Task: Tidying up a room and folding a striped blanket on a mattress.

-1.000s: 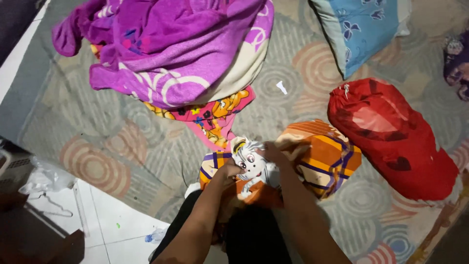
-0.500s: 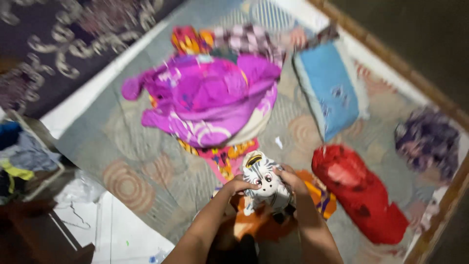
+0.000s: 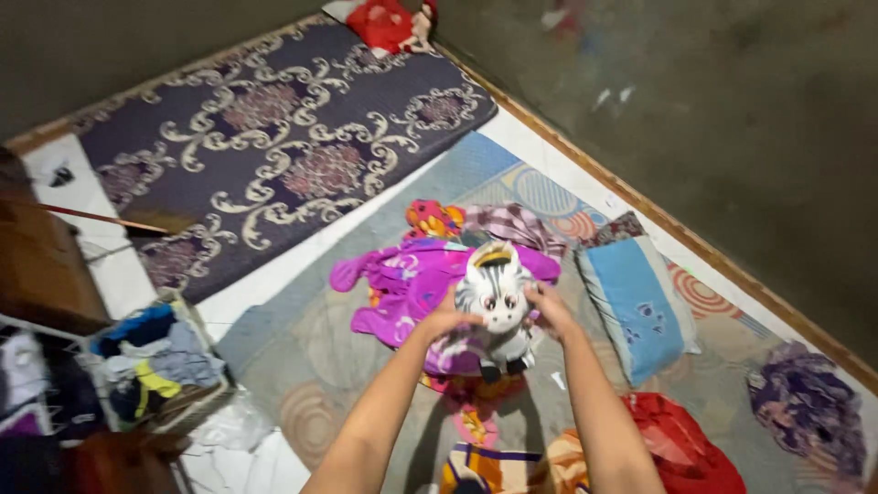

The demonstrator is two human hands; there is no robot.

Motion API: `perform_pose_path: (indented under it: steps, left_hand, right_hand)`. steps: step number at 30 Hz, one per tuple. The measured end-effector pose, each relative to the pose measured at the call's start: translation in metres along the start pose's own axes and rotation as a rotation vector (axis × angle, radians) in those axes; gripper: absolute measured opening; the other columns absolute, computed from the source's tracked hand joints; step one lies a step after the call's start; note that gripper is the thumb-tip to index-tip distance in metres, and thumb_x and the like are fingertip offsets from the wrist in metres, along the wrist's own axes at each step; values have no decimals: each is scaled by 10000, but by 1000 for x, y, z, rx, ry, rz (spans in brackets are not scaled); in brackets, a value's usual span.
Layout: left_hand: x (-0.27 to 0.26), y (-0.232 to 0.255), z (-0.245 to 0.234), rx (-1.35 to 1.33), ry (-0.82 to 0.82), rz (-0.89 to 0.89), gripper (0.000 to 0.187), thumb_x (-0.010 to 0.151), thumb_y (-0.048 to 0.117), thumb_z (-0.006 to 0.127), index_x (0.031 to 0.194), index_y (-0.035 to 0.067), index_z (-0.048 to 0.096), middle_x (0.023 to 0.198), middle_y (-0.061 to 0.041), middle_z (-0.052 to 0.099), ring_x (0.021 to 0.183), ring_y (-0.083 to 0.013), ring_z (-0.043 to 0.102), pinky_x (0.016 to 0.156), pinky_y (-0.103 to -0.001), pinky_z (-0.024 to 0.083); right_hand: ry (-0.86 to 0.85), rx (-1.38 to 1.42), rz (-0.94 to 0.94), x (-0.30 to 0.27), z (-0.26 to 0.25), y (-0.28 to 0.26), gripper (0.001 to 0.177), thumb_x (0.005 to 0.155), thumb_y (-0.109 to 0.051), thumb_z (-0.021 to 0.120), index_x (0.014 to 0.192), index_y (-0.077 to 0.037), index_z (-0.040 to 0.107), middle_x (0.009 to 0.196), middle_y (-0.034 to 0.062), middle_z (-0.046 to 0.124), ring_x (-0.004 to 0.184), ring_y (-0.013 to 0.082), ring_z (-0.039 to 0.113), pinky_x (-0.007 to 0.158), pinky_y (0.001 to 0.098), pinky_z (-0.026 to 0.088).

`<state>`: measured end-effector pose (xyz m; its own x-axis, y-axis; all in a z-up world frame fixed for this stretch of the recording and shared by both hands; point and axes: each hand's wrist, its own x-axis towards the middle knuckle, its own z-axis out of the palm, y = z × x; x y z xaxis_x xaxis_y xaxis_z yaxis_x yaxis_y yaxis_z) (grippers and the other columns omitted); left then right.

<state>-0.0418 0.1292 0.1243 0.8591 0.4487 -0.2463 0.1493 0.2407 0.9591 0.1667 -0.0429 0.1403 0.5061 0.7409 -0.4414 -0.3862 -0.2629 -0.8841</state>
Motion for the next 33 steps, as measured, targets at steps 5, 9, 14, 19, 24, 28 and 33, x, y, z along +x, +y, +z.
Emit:
perform_pose_path:
  steps: [5, 9, 14, 19, 24, 28, 33]
  left_hand:
    - [12, 78, -94, 168, 124, 156, 1195, 565, 272, 979, 1532, 77, 305, 1419, -128, 563, 1315, -247, 550, 1111, -381, 450]
    - [32, 126, -165, 80, 210, 303, 1162, 539, 271, 984, 1514, 91, 379, 1416, -143, 569, 1311, -263, 554, 1103, -388, 452]
    - [66, 179, -257, 219, 367, 387, 1093, 610, 236, 986, 1535, 109, 418, 1440, -132, 564, 1333, -239, 530, 1116, -377, 420]
    - [128, 233, -338, 50, 364, 369, 1062, 594, 228, 967, 1510, 89, 449, 1403, -135, 618, 1279, -245, 594, 1077, -374, 483]
    - [177, 304, -402, 113, 423, 323, 1071, 610, 242, 962, 1523, 103, 420, 1407, -123, 600, 1287, -237, 581, 1078, -375, 477]
    - [219, 343, -449, 179, 447, 338, 1072, 622, 278, 953, 1531, 95, 416, 1399, -138, 613, 1280, -240, 593, 1078, -370, 473]
    - [277, 366, -523, 149, 416, 415, 1056, 622, 259, 954, 1515, 69, 424, 1392, -142, 617, 1267, -246, 602, 1070, -370, 482]
  right_hand:
    - [-65, 73, -82, 33, 85, -69, 335, 976, -310, 616, 1280, -172, 584, 997, -16, 634, 859, 141, 627, 690, 430, 584]
    - [-178, 105, -147, 75, 147, -123, 350, 994, -302, 647, 1323, -196, 592, 922, -41, 568, 787, 116, 550, 805, 502, 618]
    - [-341, 84, -161, 152, 225, -188, 371, 989, -327, 631, 1321, -179, 561, 1034, 24, 683, 865, 193, 676, 785, 467, 566]
    - [-355, 37, -149, 227, 293, -266, 421, 952, -320, 640, 1338, -188, 537, 1161, 10, 683, 979, 205, 683, 819, 478, 564]
    - [-376, 60, -171, 328, 335, -323, 441, 986, -331, 657, 1378, -159, 551, 1162, 28, 630, 1023, 177, 623, 882, 532, 580]
    - [-426, 104, -188, 369, 370, -372, 448, 981, -333, 653, 1380, -157, 548, 1182, 33, 639, 1060, 195, 637, 912, 554, 581]
    - [-396, 116, -170, 426, 420, -409, 436, 974, -336, 621, 1360, -150, 537, 1228, 64, 684, 1065, 236, 695, 855, 518, 602]
